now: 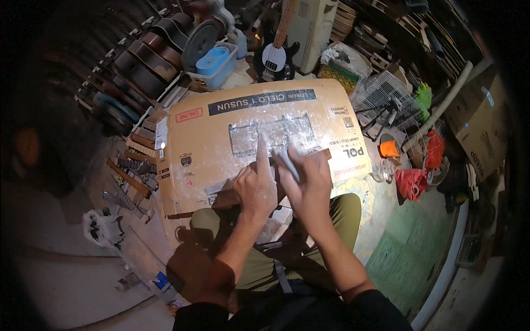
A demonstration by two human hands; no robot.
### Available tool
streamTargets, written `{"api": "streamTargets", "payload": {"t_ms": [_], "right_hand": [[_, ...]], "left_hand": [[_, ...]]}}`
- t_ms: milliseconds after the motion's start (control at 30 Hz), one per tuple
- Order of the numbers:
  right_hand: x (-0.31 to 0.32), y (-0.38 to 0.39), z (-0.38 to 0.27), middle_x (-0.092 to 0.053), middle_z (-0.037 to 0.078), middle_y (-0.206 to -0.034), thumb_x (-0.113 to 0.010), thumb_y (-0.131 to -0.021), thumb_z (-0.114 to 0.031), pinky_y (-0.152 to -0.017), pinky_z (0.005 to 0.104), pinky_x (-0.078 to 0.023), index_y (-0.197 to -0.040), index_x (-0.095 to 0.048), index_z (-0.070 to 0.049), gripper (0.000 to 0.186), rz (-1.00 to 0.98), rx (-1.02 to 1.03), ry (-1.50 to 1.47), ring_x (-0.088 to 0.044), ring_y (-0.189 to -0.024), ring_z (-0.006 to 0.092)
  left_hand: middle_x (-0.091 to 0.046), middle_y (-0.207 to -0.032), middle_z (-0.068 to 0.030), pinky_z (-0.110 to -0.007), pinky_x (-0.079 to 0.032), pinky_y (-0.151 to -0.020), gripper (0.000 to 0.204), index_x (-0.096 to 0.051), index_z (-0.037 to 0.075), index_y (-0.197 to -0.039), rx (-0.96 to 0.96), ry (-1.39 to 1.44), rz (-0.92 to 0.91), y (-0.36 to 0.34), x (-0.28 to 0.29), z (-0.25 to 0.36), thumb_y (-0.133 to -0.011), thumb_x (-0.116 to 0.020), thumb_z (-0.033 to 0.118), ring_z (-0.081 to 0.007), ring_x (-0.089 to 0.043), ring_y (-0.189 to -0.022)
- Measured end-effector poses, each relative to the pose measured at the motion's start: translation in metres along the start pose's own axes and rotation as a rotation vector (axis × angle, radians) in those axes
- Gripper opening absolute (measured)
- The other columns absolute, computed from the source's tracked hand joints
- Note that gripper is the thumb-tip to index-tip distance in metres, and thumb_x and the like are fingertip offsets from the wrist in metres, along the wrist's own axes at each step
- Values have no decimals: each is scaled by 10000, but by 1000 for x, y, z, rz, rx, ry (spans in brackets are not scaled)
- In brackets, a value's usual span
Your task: The person sands the surface and edges of a wooden guitar body using a sanding block, frequently turning the body over to reach different sides.
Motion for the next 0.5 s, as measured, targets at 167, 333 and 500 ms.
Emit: {"api": "streamTargets", "payload": {"t_ms": [167,333,500], "right_hand": [[14,31,-9,-574,173,-935,-786,-798,-97,-751,402,-472,-1194,-704,-60,407,-40,32,44,-576,-860,327],[5,-1,-10,-597,168,-949,-788,-784,-77,-775,418,-477,-1197,-694,-39,425,3,-37,-53,-582,-851,322],[4,-6,-4,-598,171,-969,-784,-796,-91,-795,409,-486,-1201,-697,-64,415,3,0,35,-600,-903,338]], "left_hand": [[-651,-655,-161,-465,-503,-577,748,-434,21,-1519,47,-30,-67,4,5,-1,-810,-661,88,-363,-648,-583],[-652,-658,-167,-460,-516,-593,793,-421,29,-1533,48,38,-26,1,-4,-10,-778,-658,71,-363,-651,-595],[-655,-659,-144,-468,-495,-566,720,-461,44,-1513,23,15,-6,8,-1,0,-818,-646,72,-351,-638,-574]]}}
Point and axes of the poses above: each hand's wrist, its own y-axis away from the middle knuckle, its own x-axis out of the back of the hand, z = x × y, the point moved 1 cm from there along -y, towards the middle knuckle
